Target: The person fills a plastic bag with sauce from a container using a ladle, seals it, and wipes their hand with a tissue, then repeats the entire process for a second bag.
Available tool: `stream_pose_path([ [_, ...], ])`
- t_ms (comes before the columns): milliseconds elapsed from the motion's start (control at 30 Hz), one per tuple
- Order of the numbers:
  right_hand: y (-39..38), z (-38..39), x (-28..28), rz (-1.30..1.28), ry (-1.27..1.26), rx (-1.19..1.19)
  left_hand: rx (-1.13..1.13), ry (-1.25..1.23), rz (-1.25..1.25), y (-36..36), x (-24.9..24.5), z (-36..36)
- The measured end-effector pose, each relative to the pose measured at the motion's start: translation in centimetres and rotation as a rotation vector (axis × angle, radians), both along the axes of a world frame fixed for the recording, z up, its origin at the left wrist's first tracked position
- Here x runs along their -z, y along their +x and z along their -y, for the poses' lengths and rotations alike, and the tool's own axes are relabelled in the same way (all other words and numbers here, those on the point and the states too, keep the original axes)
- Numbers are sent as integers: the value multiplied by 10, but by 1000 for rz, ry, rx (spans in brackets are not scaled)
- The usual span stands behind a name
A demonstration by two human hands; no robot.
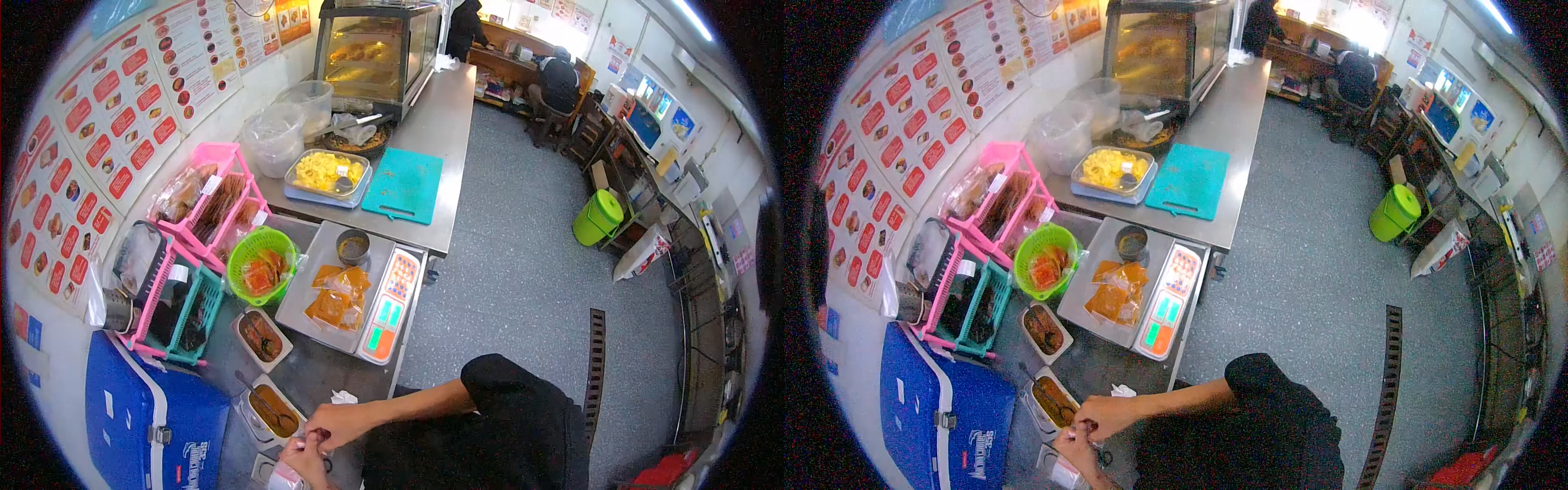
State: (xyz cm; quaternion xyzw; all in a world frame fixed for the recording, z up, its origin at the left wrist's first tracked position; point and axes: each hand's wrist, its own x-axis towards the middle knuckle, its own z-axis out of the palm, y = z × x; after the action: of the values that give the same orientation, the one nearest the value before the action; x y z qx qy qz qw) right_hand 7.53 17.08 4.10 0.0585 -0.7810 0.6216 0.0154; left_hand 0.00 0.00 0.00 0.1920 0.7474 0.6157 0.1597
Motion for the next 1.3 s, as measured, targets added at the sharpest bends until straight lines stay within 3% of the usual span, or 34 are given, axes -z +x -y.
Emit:
stream_pose_path([
  [67,-1,-1,0,-19,3,-24,-5,60,22,-1,13,1],
  [167,3,10,3,-75,77,33,7,-64,7,7,-21,-5],
  [267,3,18,11,-42,14,103,-9,-38,2,-8,19,9],
  [467,1,22,16,-36,40,148,-5,105,-6,-10,24,9],
  [567,-1,22,25,-88,-81,148,-3,52,-96,-15,21,12],
  [667,0,22,27,-80,-160,138,86,142,0,-6,8,8],
  [767,-7,22,45,76,-284,9,50,155,-68,-1,9,9],
  [867,-3,20,26,369,-538,-52,242,246,90,-8,9,17],
  [967,-1,23,30,345,-651,-32,241,68,282,-12,-5,22],
  [1067,-6,20,41,37,-306,126,215,14,163,-5,-23,15],
  [1167,-5,13,26,72,-84,196,305,-45,153,-3,-31,18],
  [1267,-6,13,25,30,-147,93,273,-72,70,-1,-30,16],
  [1300,-5,11,18,4,-65,75,263,-98,-6,-3,-26,17],
])
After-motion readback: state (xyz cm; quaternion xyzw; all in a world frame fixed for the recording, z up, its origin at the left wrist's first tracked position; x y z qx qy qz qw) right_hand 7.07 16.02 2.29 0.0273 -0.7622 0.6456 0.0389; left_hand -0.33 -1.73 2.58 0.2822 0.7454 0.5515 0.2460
